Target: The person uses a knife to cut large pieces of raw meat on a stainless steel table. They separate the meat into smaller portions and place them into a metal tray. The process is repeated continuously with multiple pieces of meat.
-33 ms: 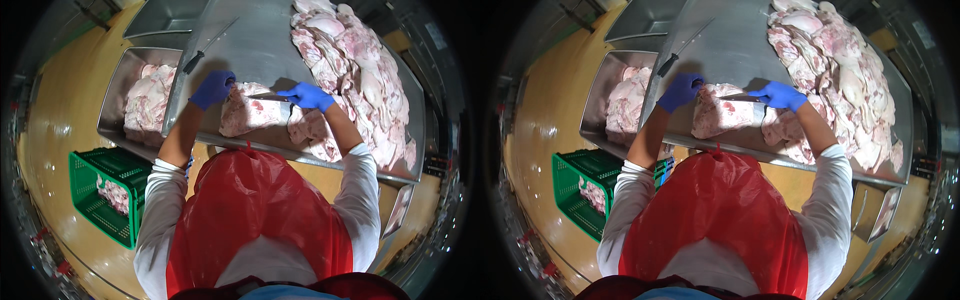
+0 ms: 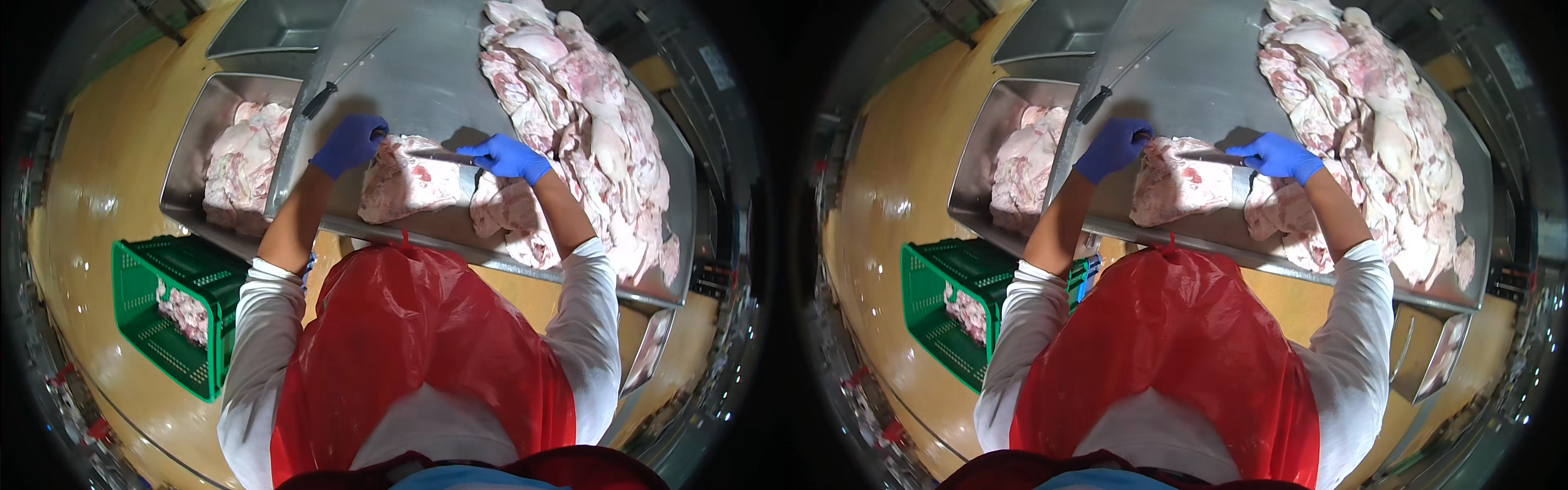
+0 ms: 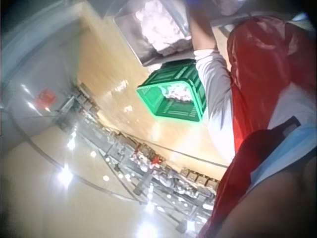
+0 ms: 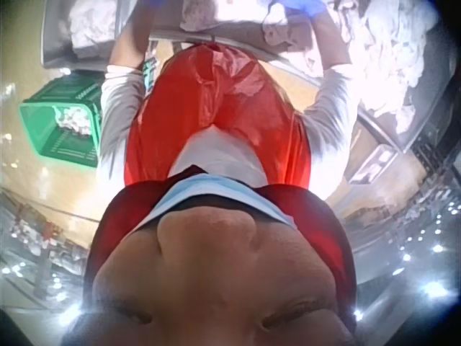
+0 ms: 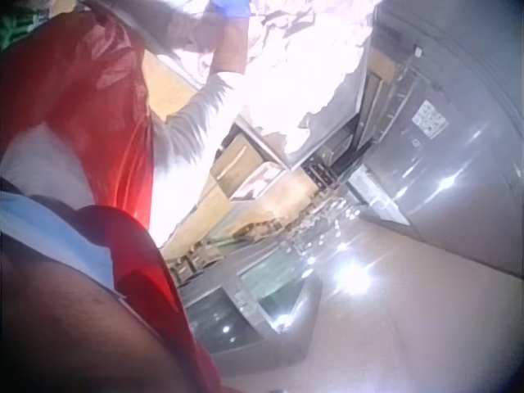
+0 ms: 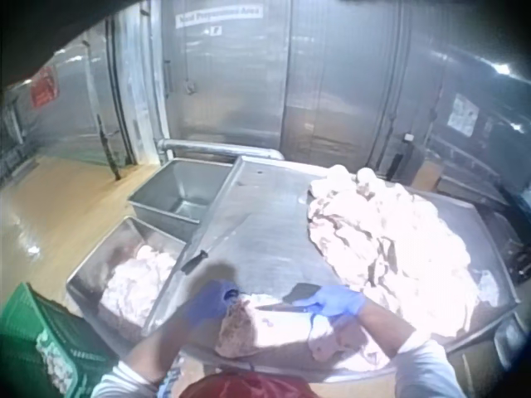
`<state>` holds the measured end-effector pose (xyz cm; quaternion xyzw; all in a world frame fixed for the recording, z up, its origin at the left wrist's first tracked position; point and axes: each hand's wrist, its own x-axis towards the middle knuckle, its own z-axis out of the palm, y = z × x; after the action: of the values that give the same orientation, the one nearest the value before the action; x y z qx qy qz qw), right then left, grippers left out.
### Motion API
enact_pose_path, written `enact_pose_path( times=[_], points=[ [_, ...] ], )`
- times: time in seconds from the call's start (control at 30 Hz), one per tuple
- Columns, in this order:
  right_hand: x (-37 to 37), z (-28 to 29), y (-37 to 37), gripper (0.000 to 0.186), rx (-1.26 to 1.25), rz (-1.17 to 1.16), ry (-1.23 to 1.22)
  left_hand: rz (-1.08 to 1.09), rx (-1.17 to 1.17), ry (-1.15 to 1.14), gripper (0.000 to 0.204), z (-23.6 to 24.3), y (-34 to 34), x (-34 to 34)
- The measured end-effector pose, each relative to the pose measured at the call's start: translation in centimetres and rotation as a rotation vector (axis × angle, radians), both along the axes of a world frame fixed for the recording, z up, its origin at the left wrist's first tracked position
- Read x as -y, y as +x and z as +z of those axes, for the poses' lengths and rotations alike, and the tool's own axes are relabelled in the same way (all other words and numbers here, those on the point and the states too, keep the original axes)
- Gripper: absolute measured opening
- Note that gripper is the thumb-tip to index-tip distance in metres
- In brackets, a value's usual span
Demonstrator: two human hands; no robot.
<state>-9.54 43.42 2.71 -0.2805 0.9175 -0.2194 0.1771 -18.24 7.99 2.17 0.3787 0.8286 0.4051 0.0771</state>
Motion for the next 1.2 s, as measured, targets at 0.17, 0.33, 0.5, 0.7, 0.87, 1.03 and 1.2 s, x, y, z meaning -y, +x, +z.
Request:
enact_pose_path(
  times=[0.17,0.33,0.5,0.7,0.87,1.03,1.2],
  points=[
    [7.4,-1.3,-6.1,0.036,-0.055,0.124,-0.270,-0.062,0.013,-0.063,0.019,2.9,0.2,-1.6],
    [9.4,-1.7,-8.3,0.038,0.003,0.206,-0.145,-0.050,-0.072,-0.147,0.021,4.9,0.5,-2.4],
    [0.1,-2.2,-4.3,0.051,0.161,0.127,-0.118,0.070,-0.020,-0.096,0.022,5.8,0.5,-1.2],
    [-6.3,1.9,4.8,0.054,0.066,-0.049,-0.030,0.039,0.172,-0.413,0.031,1.1,4.1,4.3],
    [-3.0,-0.2,9.4,0.054,0.191,-0.489,-0.195,0.345,-0.236,0.178,0.030,-9.0,6.0,-0.6],
    [0.9,-4.3,12.4,0.055,0.018,-0.514,-0.328,0.277,0.052,0.072,0.032,-11.2,8.4,-2.6],
    [2.3,-5.8,12.2,0.051,-0.004,-0.615,-0.305,0.218,-0.346,-0.145,0.025,-9.1,10.4,-2.4]
  ],
)
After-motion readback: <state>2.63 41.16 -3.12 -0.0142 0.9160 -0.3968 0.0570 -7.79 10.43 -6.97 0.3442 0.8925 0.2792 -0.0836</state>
